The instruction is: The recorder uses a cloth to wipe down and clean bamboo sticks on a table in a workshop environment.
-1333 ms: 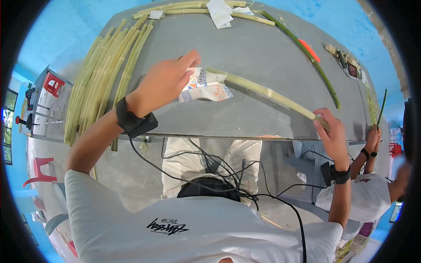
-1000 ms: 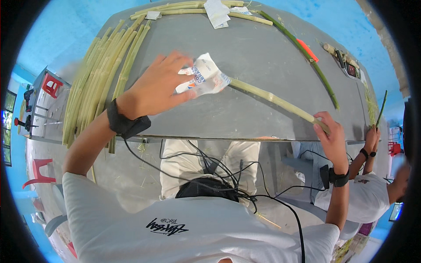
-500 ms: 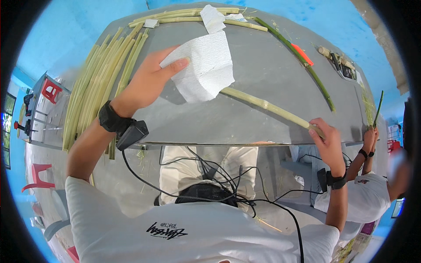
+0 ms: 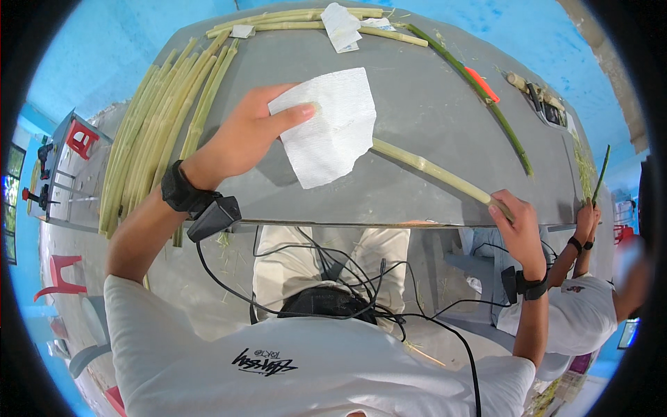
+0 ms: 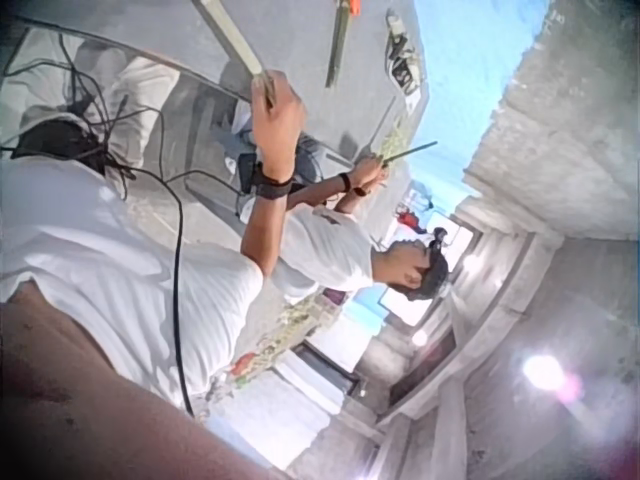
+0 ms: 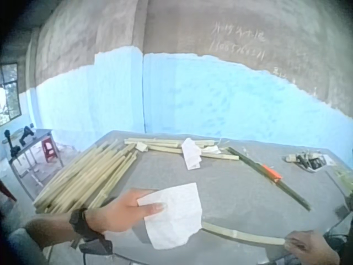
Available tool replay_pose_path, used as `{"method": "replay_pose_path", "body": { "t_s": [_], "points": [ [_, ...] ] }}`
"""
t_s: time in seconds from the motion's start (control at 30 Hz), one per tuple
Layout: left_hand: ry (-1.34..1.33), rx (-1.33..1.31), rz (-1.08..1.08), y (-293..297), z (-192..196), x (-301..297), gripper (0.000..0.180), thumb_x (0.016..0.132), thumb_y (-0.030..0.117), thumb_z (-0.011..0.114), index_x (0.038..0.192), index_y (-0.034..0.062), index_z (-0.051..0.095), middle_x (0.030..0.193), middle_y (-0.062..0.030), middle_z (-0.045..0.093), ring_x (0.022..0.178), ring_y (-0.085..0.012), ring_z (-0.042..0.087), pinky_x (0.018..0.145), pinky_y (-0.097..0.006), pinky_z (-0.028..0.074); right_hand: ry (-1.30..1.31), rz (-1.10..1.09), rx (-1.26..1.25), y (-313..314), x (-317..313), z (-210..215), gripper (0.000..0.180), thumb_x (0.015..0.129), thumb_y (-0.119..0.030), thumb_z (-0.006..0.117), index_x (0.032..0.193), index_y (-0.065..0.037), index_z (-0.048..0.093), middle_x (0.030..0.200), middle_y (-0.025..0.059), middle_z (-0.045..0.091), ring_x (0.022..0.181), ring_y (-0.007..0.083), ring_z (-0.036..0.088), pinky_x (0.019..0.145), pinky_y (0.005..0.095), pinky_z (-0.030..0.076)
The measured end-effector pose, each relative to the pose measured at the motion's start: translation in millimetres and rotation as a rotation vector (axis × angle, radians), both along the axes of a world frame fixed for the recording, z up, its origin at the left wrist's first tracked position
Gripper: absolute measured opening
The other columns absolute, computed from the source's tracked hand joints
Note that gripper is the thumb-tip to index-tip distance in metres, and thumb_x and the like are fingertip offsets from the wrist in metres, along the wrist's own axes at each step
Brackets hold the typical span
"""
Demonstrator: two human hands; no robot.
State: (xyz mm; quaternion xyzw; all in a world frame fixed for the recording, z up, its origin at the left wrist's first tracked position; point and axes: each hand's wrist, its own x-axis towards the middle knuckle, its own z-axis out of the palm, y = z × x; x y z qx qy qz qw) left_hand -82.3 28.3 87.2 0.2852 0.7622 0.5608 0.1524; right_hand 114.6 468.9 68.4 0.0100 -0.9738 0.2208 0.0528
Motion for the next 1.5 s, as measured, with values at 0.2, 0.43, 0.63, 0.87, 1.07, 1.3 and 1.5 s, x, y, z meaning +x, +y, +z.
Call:
{"method": "replay_pose_path", "body": {
  "t_s": [0.2, 0.43, 0.63, 0.87, 1.07, 1.3, 1.5],
  "points": [
    [-0.098, 0.126, -0.042, 4, 5, 17, 0.048, 0.108, 0.026, 0.068, 0.146, -0.0038, 0.064, 0.129, -0.0083, 0.075, 0.119, -0.0131, 0.066, 0.105, -0.031, 0.05, 0.039, 0.032, 0.021, -11, -4, -1, 0.015, 0.101, -0.013, 0.071, 0.109, -0.001, 0.069, 0.072, 0.0153, 0.061, 0.061, 0.0325, 0.06, 0.059, 0.0389, 0.045],
    [-0.093, 0.195, 0.032, 27, 30, 62, 0.049, 0.103, 0.017, 0.076, 0.144, -0.0063, 0.063, 0.13, -0.0108, 0.074, 0.113, -0.0149, 0.07, 0.099, -0.03, 0.054, 0.317, 0.163, -0.087, -64, -23, 13, 0.064, 0.096, -0.019, 0.076, 0.156, -0.009, 0.055, 0.15, 0.0218, 0.057, 0.132, 0.0365, 0.061, 0.106, 0.0457, 0.051],
    [-0.2, 0.515, 0.157, 42, 16, 119, 0.053, 0.096, 0.011, 0.074, 0.143, -0.0075, 0.062, 0.121, -0.0123, 0.076, 0.11, -0.0175, 0.071, 0.098, -0.029, 0.053, 0.631, 0.594, 0.153, -143, -35, 76, 0.09, 0.081, -0.05, 0.091, 0.149, 0.0, 0.06, 0.156, 0.0318, 0.053, 0.142, 0.0437, 0.055, 0.111, 0.0497, 0.05],
    [-0.429, 0.504, -0.062, 46, 39, 109, 0.064, 0.085, 0.034, 0.078, 0.132, -0.0064, 0.063, 0.113, -0.0139, 0.075, 0.102, -0.0179, 0.073, 0.09, -0.028, 0.055, 0.7, 0.67, 0.015, -149, -38, 84, 0.072, 0.071, -0.042, 0.099, 0.123, 0.002, 0.076, 0.131, 0.029, 0.071, 0.116, 0.0371, 0.07, 0.095, 0.0436, 0.057],
    [-0.438, 0.535, -0.07, 41, 34, 111, 0.063, 0.085, 0.033, 0.079, 0.131, -0.0057, 0.062, 0.112, -0.0132, 0.075, 0.103, -0.0182, 0.073, 0.091, -0.028, 0.055, 0.677, 0.71, 0.078, -150, -38, 89, 0.067, 0.068, -0.03, 0.099, 0.122, 0.002, 0.076, 0.126, 0.0279, 0.073, 0.108, 0.0335, 0.072, 0.088, 0.0394, 0.057],
    [-0.456, 0.557, -0.079, 41, 34, 112, 0.063, 0.084, 0.033, 0.079, 0.131, -0.0055, 0.061, 0.113, -0.0135, 0.074, 0.104, -0.0183, 0.073, 0.092, -0.028, 0.055, 0.669, 0.717, 0.089, -152, -37, 96, 0.068, 0.066, -0.028, 0.099, 0.122, 0.002, 0.076, 0.125, 0.0283, 0.073, 0.106, 0.0317, 0.072, 0.083, 0.0379, 0.057],
    [-0.448, 0.518, -0.082, 41, 33, 110, 0.062, 0.085, 0.035, 0.078, 0.13, -0.0053, 0.062, 0.114, -0.0138, 0.074, 0.105, -0.0185, 0.072, 0.092, -0.028, 0.054, 0.639, 0.707, 0.096, -152, -35, 97, 0.068, 0.065, -0.027, 0.099, 0.123, 0.001, 0.077, 0.124, 0.0271, 0.073, 0.104, 0.0299, 0.071, 0.082, 0.0374, 0.057]
  ]
}}
